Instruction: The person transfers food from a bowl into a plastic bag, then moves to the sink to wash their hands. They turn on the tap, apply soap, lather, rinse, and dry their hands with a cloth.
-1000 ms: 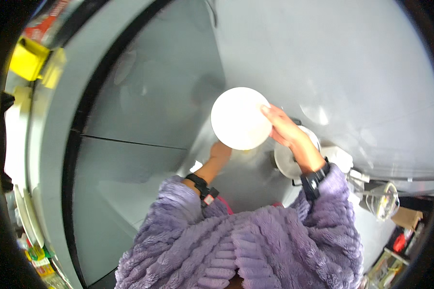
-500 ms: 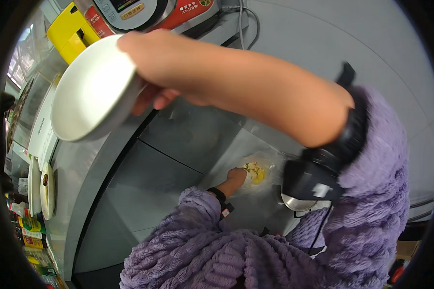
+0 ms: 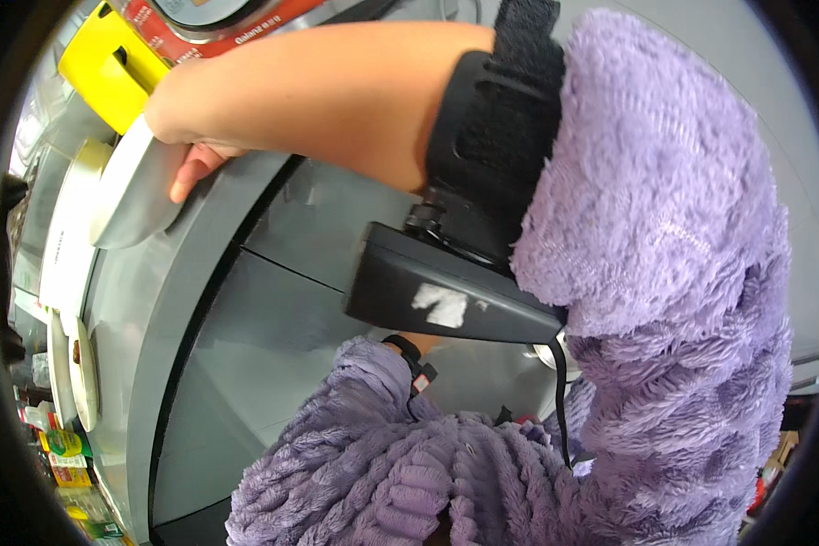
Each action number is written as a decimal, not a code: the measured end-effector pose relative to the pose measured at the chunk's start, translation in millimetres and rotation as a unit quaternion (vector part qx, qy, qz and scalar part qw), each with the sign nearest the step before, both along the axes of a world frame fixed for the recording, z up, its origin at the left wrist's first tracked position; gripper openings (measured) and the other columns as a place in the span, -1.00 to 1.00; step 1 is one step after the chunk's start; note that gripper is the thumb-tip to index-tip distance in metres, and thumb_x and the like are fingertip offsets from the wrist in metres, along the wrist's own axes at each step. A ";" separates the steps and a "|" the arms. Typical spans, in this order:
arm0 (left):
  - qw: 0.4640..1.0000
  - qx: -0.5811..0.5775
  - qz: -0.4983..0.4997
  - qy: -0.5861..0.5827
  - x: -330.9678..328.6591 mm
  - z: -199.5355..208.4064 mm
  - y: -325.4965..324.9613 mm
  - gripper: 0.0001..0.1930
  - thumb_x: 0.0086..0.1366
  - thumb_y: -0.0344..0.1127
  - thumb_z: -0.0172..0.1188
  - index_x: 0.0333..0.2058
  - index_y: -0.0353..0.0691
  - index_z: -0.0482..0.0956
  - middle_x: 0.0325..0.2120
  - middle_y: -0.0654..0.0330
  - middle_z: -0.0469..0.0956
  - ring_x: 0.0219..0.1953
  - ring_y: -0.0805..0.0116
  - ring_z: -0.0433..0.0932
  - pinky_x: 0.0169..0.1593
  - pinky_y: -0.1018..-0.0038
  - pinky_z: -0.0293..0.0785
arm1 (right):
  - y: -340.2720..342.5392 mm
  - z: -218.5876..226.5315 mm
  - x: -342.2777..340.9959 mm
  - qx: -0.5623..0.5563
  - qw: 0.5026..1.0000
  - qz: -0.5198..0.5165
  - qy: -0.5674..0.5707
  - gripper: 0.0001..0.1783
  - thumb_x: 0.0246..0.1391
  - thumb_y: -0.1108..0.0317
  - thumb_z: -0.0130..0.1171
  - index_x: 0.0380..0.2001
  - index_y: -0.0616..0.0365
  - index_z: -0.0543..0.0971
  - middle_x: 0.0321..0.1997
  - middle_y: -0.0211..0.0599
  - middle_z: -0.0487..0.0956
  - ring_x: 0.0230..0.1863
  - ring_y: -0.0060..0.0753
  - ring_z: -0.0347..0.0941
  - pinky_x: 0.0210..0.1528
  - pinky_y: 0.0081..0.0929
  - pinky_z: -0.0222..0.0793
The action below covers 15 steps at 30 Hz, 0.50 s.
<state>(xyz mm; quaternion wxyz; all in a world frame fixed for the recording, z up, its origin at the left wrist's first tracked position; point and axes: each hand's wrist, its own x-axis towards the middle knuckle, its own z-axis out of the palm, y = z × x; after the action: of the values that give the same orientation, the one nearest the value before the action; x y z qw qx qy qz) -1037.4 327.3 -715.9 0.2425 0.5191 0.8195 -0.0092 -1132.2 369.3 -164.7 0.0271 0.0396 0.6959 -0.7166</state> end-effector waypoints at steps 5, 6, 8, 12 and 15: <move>0.999 -0.013 -0.020 0.022 -5.7 -55.6 -4.1 -0.80 0.11 -0.40 0.00 -0.33 -0.18 0.60 -0.33 0.08 0.58 -0.22 0.14 0.56 -0.20 0.29 0.47 | 2.0 -7.5 -1.8 -0.038 0.999 0.012 0.023 -0.59 0.06 0.36 -0.05 -0.07 0.44 0.36 -0.21 0.02 0.54 -0.58 -0.32 0.56 -0.61 -0.69 0.53; 0.999 -0.014 -0.020 0.023 -9.8 -72.6 -4.8 -0.78 0.17 -0.39 -0.05 -0.20 -0.16 0.47 -0.31 0.04 0.56 -0.25 0.11 0.54 -0.24 0.26 0.47 | -1.5 -9.3 -2.0 -0.010 0.999 -0.032 0.007 -0.65 0.17 0.31 -0.10 -0.17 0.45 0.40 -0.36 0.01 0.58 -0.64 -0.30 0.54 -0.64 -0.60 0.47; 0.999 0.038 0.019 -0.032 -15.5 -99.5 -10.0 -0.64 0.30 -0.37 -0.14 0.08 -0.14 0.22 -0.29 -0.02 0.53 -0.31 0.06 0.50 -0.31 0.21 0.45 | -2.2 -17.9 2.6 0.005 0.998 -0.047 0.027 -0.64 0.17 0.30 -0.09 -0.16 0.45 0.40 -0.35 0.00 0.58 -0.62 -0.30 0.54 -0.62 -0.60 0.47; 1.000 0.025 0.013 0.000 -16.5 -96.2 -20.2 -0.61 0.33 -0.36 -0.16 0.14 -0.11 0.16 -0.28 -0.03 0.52 -0.33 0.04 0.49 -0.32 0.19 0.44 | -3.5 -34.1 4.5 0.020 0.997 -0.064 0.047 -0.62 0.17 0.27 -0.08 -0.15 0.44 0.40 -0.32 -0.01 0.57 -0.59 -0.31 0.55 -0.59 -0.58 0.48; 1.000 0.015 0.007 0.005 -12.0 -56.5 -20.2 -0.66 0.29 -0.36 -0.14 0.06 -0.11 0.23 -0.29 -0.01 0.53 -0.31 0.06 0.50 -0.30 0.20 0.44 | -5.9 -42.9 -3.2 0.026 0.996 -0.064 0.058 -0.61 0.17 0.25 -0.07 -0.14 0.43 0.39 -0.30 -0.02 0.57 -0.57 -0.31 0.55 -0.56 -0.58 0.49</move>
<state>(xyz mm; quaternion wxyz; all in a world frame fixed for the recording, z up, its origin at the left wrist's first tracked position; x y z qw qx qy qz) -1049.4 307.2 -772.4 0.2304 0.5171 0.8243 0.0020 -1135.4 363.3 -207.6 -0.0602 0.0430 0.7104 -0.6999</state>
